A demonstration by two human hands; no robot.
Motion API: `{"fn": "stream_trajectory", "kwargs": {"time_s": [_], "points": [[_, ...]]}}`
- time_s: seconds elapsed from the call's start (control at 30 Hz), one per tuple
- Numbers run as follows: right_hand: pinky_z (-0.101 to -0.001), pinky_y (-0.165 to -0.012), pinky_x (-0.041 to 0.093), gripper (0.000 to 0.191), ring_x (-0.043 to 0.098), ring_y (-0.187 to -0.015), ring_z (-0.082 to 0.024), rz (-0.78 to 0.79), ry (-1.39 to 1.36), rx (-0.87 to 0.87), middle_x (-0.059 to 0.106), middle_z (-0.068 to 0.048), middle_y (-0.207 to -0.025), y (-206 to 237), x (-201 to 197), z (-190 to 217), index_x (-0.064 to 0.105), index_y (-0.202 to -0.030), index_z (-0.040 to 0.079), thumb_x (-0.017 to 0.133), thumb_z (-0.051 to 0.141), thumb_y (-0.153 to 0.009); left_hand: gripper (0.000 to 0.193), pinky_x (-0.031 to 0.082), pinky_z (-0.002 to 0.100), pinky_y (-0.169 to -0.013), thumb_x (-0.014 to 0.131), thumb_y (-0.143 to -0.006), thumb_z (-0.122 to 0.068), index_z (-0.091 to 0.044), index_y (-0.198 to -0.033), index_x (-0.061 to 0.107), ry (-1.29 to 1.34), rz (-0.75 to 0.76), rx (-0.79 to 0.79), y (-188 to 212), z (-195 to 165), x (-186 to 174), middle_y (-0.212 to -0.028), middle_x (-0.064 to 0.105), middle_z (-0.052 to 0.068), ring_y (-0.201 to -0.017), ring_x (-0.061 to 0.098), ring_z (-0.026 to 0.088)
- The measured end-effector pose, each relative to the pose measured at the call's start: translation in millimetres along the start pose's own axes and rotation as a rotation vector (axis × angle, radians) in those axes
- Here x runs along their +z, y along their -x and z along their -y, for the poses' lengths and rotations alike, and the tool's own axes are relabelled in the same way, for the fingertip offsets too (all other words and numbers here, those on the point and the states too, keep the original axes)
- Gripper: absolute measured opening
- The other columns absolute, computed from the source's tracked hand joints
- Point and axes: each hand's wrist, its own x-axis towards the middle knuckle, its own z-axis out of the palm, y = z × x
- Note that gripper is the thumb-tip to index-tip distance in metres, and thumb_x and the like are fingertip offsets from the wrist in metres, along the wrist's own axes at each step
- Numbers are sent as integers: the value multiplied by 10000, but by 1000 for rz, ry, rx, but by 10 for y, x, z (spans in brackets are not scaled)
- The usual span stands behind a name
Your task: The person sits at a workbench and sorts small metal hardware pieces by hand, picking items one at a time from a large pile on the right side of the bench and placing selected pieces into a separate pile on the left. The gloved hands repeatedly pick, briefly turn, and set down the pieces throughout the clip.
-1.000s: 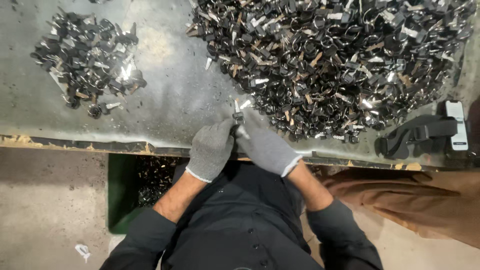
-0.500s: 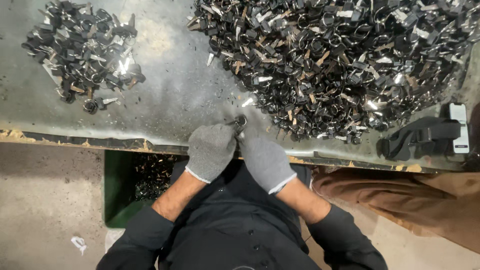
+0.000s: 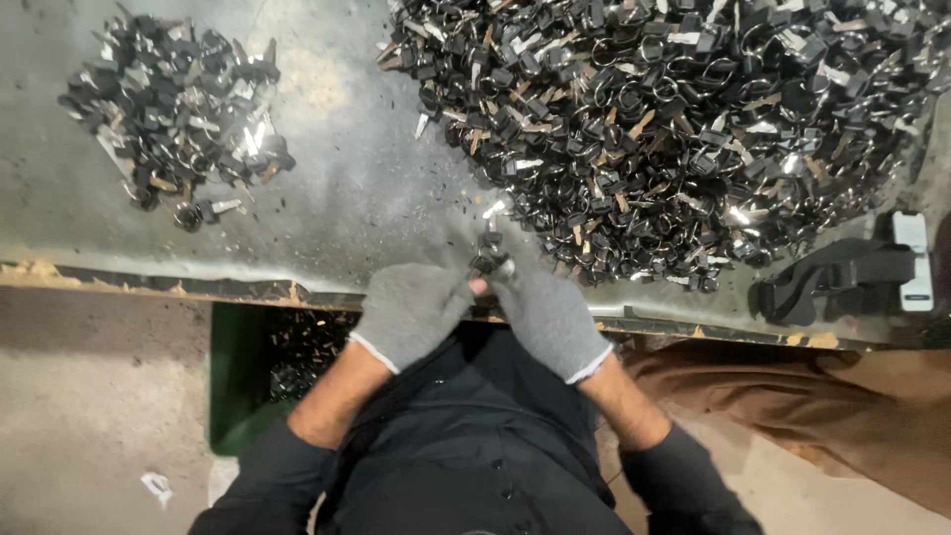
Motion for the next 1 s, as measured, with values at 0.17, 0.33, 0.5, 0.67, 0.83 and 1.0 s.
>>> {"fn": "stream_trajectory", "kwargs": {"time_s": [0.17,0.33,0.5,0.67,0.83,1.0], "points": [[-497,-695,577,306,736,-808,-385,389,94,48,722,-193,-878,143,207,104,555,-1241,109,602,324,-1028,339,541,449,-849,658,-833,-108,-92,-1170,693,186,-371,422,-232,46,-119,-1098,737,89,-1030,693,321],[-499,-703,588,445,728,-801,-397,123,146,38,714,-224,-912,48,202,116,465,-1356,53,609,248,-983,283,554,450,-815,742,-786,-162,-206,-1065,755,-62,-102,374,-529,49,13,-946,733,74,-938,706,309],[-499,-566,595,659,722,-707,-438,55,181,110,673,-310,-997,73,-21,106,340,-1526,40,602,261,-962,235,561,406,-701,778,-829,-245,-180,-1052,742,268,-213,43,-269,48,90,-899,729,47,-799,724,257],[-528,-636,583,611,719,-752,-450,97,-22,145,713,-273,-831,-53,98,18,391,-1420,-23,633,294,-956,211,533,441,-657,793,-774,-200,-172,-977,741,128,-417,106,-187,71,271,-862,697,75,-759,699,313],[-515,-685,602,300,744,-796,-407,212,234,94,721,-243,-833,-99,253,-12,505,-1219,3,540,257,-1064,119,537,457,-601,793,-811,-175,-149,-905,726,-44,-333,73,-219,109,362,-786,676,71,-712,695,307],[-541,-670,586,369,733,-791,-431,176,34,77,712,-254,-889,-134,61,4,457,-1264,-15,551,236,-1010,234,538,444,-580,774,-774,-147,-105,-1001,737,-6,-397,168,-205,95,321,-755,647,90,-686,678,308]]}}
